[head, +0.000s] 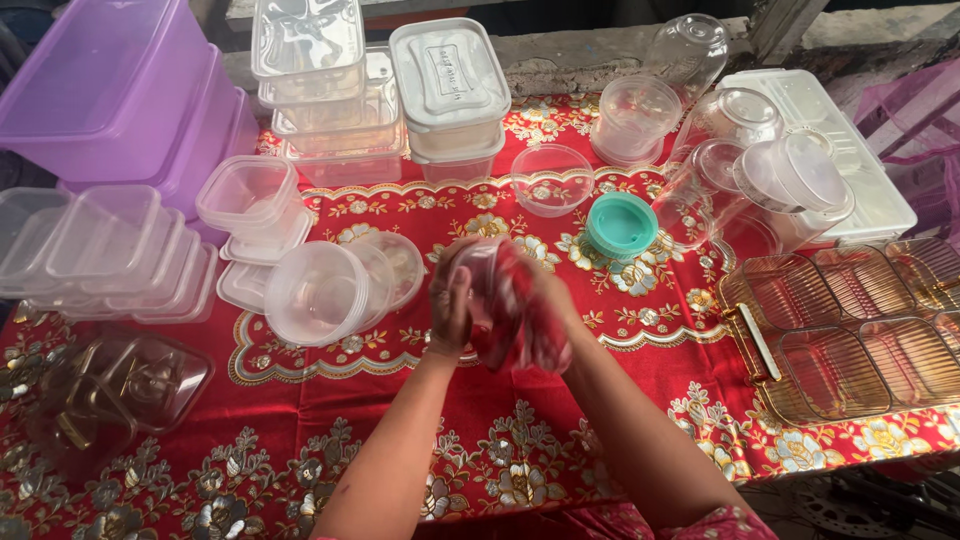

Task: The person wipes the exterior of several plastic containers and lids with a red cloth on a table covered with a red floral tablecloth. They handle rectangular and round containers, wiping each one and placing them back on the table.

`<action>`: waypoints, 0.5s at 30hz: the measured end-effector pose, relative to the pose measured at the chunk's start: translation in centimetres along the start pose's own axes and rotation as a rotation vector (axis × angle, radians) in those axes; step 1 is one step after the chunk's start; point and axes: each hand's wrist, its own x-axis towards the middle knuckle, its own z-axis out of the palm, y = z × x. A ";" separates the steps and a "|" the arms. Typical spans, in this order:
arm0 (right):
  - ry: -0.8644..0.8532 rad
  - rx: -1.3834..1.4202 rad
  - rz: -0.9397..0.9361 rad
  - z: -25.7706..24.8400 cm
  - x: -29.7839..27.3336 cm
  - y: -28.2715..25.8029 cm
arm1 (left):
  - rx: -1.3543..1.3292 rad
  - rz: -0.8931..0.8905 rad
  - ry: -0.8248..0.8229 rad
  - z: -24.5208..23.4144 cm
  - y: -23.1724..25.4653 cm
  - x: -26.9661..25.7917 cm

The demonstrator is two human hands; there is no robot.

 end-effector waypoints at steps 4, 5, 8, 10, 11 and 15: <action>-0.231 -0.425 -0.410 0.6 -1.5 0.6 | -0.187 -0.078 0.034 0.4 0.5 0.6; -0.291 -0.530 -0.509 0.7 -1.9 0.7 | -0.284 -0.106 0.048 0.3 0.9 0.6; -0.389 -0.781 -0.348 0.5 -3.0 -0.3 | -0.470 -0.204 0.055 -0.1 1.9 0.5; -0.349 -1.156 -0.571 0.2 -3.5 -1.7 | -0.455 -0.285 0.016 0.1 2.4 0.3; -0.278 -1.446 -0.943 0.1 -3.6 -2.5 | -0.466 -0.398 0.041 0.2 2.7 0.3; 0.104 -1.665 -1.773 0.4 -3.0 -3.2 | -0.521 -0.666 0.062 1.6 2.8 0.1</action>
